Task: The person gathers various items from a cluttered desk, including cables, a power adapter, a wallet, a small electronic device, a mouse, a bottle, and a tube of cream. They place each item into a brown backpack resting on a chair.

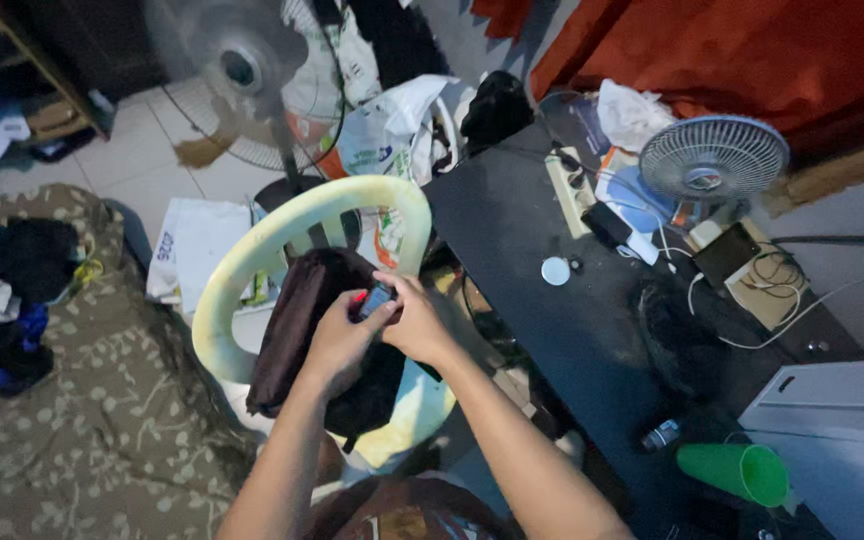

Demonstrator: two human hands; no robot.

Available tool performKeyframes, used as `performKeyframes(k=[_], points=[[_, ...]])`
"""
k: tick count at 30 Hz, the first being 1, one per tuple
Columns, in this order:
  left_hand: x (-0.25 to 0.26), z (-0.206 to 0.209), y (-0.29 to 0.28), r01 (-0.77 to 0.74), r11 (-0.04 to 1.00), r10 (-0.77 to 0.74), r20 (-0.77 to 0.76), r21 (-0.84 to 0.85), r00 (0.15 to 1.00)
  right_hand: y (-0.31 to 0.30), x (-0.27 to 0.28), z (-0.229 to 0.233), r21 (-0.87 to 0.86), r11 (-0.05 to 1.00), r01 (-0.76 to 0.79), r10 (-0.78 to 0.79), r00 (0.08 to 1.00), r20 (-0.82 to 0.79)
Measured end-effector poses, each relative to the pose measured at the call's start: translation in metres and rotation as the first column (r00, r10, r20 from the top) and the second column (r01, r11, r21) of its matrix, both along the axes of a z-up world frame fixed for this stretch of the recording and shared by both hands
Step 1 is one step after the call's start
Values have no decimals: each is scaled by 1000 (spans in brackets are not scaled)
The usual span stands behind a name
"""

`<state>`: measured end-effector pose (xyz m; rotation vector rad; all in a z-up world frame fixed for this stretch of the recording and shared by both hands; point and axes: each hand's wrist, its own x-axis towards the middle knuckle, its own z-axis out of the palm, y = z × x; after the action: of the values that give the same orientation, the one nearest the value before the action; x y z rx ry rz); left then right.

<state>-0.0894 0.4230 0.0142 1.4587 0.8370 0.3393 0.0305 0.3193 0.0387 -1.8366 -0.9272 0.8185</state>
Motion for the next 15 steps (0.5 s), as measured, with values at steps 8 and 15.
performKeyframes(k=[8, 15], points=[[-18, -56, 30, 8, 928, 123, -327, 372, 937, -4, 4, -30, 49, 987, 151, -158, 964, 214], [-25, -89, 38, 52, 855, 119, -294, 515, 948, -6, -6, -52, -188, 938, 291, -242, 939, 243]])
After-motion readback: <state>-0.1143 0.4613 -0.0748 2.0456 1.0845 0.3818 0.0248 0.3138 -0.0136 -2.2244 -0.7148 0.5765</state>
